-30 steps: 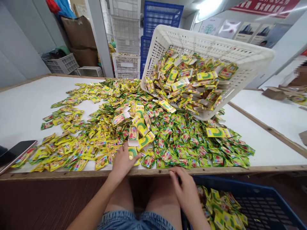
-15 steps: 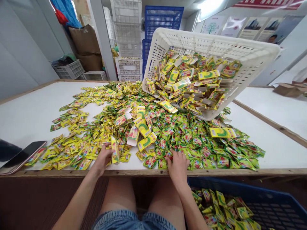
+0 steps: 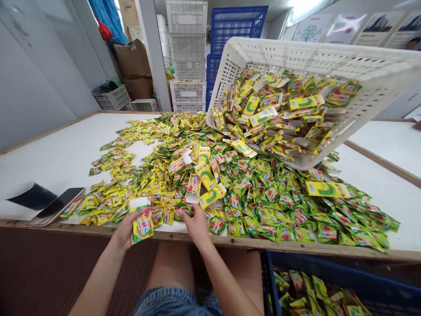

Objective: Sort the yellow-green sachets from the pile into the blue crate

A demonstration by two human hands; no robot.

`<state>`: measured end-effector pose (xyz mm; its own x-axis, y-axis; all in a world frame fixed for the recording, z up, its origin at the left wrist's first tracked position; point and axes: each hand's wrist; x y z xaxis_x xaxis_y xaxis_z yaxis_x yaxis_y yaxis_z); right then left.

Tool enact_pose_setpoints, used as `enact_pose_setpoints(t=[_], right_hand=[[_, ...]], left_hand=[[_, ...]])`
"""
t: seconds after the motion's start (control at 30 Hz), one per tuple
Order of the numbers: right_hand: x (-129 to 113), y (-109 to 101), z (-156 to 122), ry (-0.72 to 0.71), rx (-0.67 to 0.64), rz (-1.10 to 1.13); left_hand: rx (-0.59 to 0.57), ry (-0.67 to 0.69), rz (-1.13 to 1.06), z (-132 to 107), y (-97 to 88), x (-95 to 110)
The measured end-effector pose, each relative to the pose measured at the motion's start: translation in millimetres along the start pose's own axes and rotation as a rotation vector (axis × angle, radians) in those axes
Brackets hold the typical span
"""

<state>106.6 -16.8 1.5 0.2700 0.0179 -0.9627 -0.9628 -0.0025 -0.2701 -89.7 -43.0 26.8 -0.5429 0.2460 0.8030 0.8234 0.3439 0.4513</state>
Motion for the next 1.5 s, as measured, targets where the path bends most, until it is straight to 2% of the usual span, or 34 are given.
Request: enact_pose_setpoints(t=[0.07,0.17,0.33,0.43,0.57,0.67,0.8,0.93,1.07,1.13,1.23,1.4,1.5], right_hand=[[-2.9,14.2,1.2,-0.012,0.012,-0.122],[-14.5,24.4,5.8,-0.15,-0.001,-0.379],[-36.3,34.9,24.5,-0.406,-0.348,-0.844],[-38.3,45.0,30.6,-0.444,-0.431,-0.976],[-32.8,52.6,29.1,-0.397,-0.42,-0.96],[-27.3,48.2,26.3,-0.353,-0.421,-0.923],[-16.0,24.8,27.4,-0.376,-0.408,-0.804],[-8.3,-11.4,35.0,-0.381,-0.298,-0.496],[-17.4,-37.4,37.0,-0.342,-0.198,-0.302],[-23.4,-42.2,33.6,-0.323,-0.147,-0.254],[-24.3,-43.3,25.7,-0.323,-0.11,-0.151],[-9.3,-46.4,18.1,-0.333,-0.136,-0.082],[-10.4,-55.9,19.3,-0.323,-0.122,-0.084]], left_hand=[[0.001,0.037,0.016,-2.3,-5.5,0.7],[0.019,0.056,0.057,-3.2,-12.1,1.2],[0.013,0.08,0.067,-3.9,-13.2,2.5],[0.02,0.077,0.063,-7.6,-8.7,4.0],[0.009,0.126,0.037,-13.0,-5.1,6.7],[-0.022,0.196,0.043,-12.5,-4.2,7.2],[-0.098,0.235,0.106,-6.8,1.8,2.8],[-0.142,0.204,0.194,-1.7,20.2,-6.7],[-0.328,0.135,0.313,1.3,48.4,-17.5],[-0.405,0.116,0.349,2.4,61.9,-21.5],[-0.419,0.147,0.315,3.2,75.4,-24.4],[-0.403,0.119,0.253,1.3,78.0,-25.4],[-0.443,0.086,0.258,1.8,77.3,-30.2]])
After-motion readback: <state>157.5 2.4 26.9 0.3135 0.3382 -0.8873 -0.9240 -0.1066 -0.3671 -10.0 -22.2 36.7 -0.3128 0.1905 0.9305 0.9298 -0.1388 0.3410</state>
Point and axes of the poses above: each hand's wrist, its own z-axis towards the middle knuckle, its own y-axis out of the palm, x = y × z, and after that the axes turned 1 degree about x, right-handed
